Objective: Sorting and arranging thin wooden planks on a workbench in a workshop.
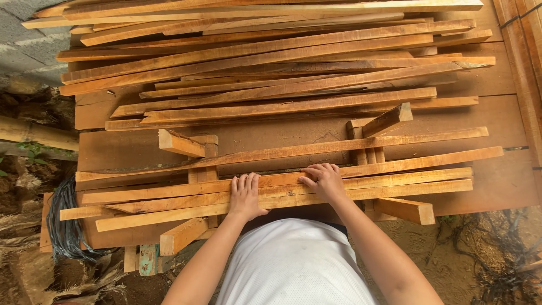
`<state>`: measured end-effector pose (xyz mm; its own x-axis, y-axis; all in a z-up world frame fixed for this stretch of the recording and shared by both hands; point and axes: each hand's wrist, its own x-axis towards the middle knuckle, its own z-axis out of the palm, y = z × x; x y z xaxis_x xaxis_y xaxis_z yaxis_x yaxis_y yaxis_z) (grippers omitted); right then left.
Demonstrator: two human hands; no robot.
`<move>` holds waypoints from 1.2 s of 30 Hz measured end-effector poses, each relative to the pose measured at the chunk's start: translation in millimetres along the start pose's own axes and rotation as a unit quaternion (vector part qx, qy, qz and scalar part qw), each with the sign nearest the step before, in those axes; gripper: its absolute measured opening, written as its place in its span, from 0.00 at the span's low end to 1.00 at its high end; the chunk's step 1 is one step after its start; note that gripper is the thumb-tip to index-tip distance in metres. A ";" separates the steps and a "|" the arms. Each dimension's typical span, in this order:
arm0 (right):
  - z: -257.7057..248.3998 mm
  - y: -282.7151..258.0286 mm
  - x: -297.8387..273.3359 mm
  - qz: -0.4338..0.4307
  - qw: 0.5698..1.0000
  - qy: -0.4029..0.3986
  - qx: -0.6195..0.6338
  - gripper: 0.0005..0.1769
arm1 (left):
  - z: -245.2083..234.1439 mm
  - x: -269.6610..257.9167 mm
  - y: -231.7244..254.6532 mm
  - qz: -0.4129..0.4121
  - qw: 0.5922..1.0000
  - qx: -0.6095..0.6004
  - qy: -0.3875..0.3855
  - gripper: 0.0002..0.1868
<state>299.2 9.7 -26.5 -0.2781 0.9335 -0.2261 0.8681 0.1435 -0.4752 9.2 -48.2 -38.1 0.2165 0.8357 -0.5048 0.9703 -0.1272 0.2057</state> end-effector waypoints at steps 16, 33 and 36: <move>3.0 -1.0 -3.3 -0.015 1.000 0.019 0.000 0.16 | -19.1 -9.0 7.3 -0.001 1.000 0.011 -0.012 0.69; 30.2 4.3 -2.4 -0.084 0.986 0.140 -0.036 0.15 | 9.7 -2.8 -4.8 0.023 0.999 0.018 0.026 0.69; 24.8 0.8 -1.4 -0.081 0.988 0.124 -0.052 0.15 | -1.2 -4.9 -1.1 0.022 0.999 0.018 0.015 0.69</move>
<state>290.1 0.3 -47.7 -0.3192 0.9453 0.0673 0.8613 0.3190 -0.3955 7.0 -51.5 -34.8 0.2560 0.8446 -0.4702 0.9633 -0.1825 0.1966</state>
